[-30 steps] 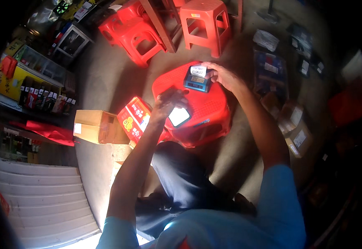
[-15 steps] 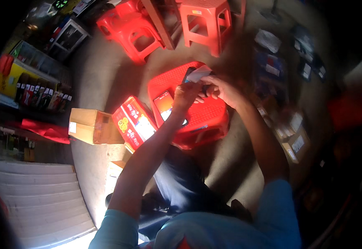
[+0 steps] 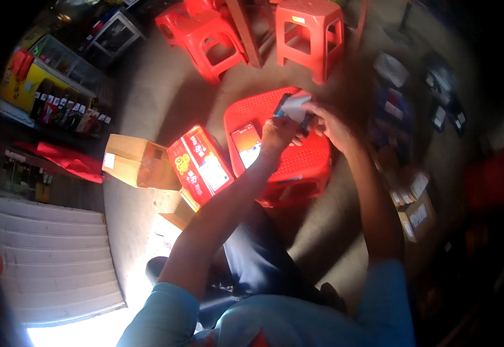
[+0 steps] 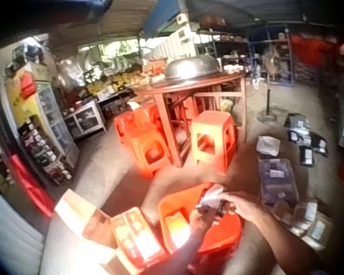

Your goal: The person sits on the floor and processes several cardboard boxes. They pick up each box, scan its barcode with a smartphone, and then apply a printed shipping label to the box using a handheld label printer. The labeled boxes are stacked nearby.

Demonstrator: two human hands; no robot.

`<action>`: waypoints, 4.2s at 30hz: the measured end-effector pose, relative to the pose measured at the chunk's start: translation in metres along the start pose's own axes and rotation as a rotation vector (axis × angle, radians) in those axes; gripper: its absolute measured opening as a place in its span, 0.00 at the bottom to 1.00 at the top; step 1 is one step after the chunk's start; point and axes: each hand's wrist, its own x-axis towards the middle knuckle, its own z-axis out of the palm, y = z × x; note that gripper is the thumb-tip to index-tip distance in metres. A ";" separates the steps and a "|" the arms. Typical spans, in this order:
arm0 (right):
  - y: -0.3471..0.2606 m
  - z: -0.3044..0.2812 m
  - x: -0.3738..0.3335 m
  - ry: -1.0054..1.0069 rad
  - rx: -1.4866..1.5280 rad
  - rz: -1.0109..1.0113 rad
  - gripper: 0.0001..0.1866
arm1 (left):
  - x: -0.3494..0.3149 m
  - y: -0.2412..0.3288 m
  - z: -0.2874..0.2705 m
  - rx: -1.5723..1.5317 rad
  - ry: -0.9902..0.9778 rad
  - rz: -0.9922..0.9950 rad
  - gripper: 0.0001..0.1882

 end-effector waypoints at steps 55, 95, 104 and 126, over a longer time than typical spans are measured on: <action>0.381 0.467 -0.022 -0.601 -0.399 0.274 0.41 | -0.536 -0.392 -0.505 -0.295 1.038 -0.387 0.19; 0.552 0.468 -0.044 -0.815 -0.307 -0.005 0.13 | -0.405 -0.382 -0.474 0.840 0.690 -0.348 0.55; 0.563 0.498 -0.029 -0.769 -0.525 -0.107 0.15 | -0.388 -0.401 -0.469 1.031 0.705 -0.416 0.54; 0.592 0.510 -0.046 -0.849 -0.631 -0.051 0.18 | -0.372 -0.408 -0.464 1.145 0.781 -0.466 0.47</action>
